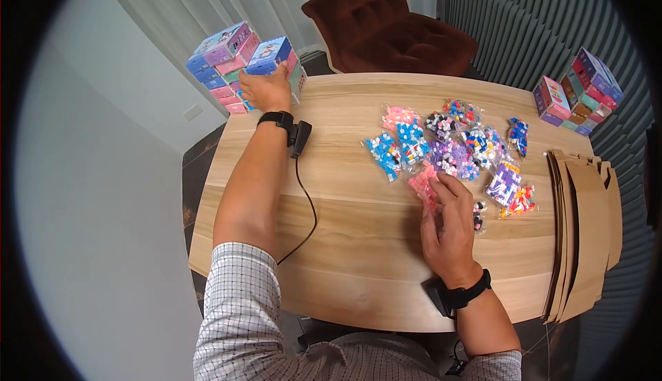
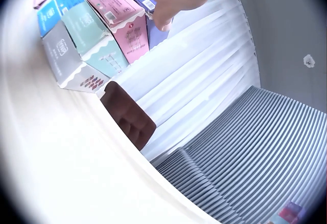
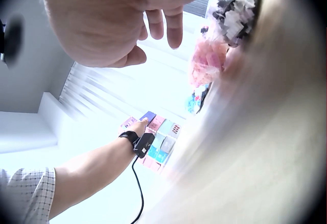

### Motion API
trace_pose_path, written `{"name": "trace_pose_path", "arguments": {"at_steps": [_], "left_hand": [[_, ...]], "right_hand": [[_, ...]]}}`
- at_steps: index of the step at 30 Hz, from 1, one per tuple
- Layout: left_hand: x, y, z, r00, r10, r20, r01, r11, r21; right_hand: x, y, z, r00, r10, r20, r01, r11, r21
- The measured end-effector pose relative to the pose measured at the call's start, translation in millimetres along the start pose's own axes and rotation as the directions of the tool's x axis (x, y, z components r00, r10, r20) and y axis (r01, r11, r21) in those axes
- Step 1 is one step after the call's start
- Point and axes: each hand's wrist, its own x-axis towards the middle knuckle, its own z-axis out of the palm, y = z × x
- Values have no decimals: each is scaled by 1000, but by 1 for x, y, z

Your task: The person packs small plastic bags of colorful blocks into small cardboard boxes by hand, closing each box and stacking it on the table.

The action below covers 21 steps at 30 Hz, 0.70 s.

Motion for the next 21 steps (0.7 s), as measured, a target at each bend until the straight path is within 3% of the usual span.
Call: {"name": "trace_pose_path", "arguments": {"at_steps": [11, 15, 16, 18, 19, 20, 21], "left_hand": [[0, -4, 0, 998, -58, 3, 57, 997, 46], [-4, -32, -6, 991, 118, 62, -111, 988, -108], [-12, -38, -8, 988, 32, 152, 12, 959, -283], [-46, -41, -21, 921, -101, 376, 308, 781, -543], [-65, -29, -50, 812, -144, 566, 477, 723, -500], [-91, -13, -73, 774, -159, 613, 569, 598, -564], [-97, -29, -86, 604, -29, 797, 680, 539, -496]], "right_hand": [[0, 0, 0, 1000, -5, -8, 5, 1000, 20], [3, 1, -3, 997, -67, -37, 68, 998, 19], [2, 2, -1, 997, -55, -45, 56, 998, 33], [-1, 2, -3, 998, -32, -54, 35, 998, 49], [0, 2, -3, 998, -29, -55, 32, 998, 61], [1, 2, -4, 998, -27, -58, 31, 997, 77], [0, 2, -4, 997, -20, -69, 25, 997, 70]]}}
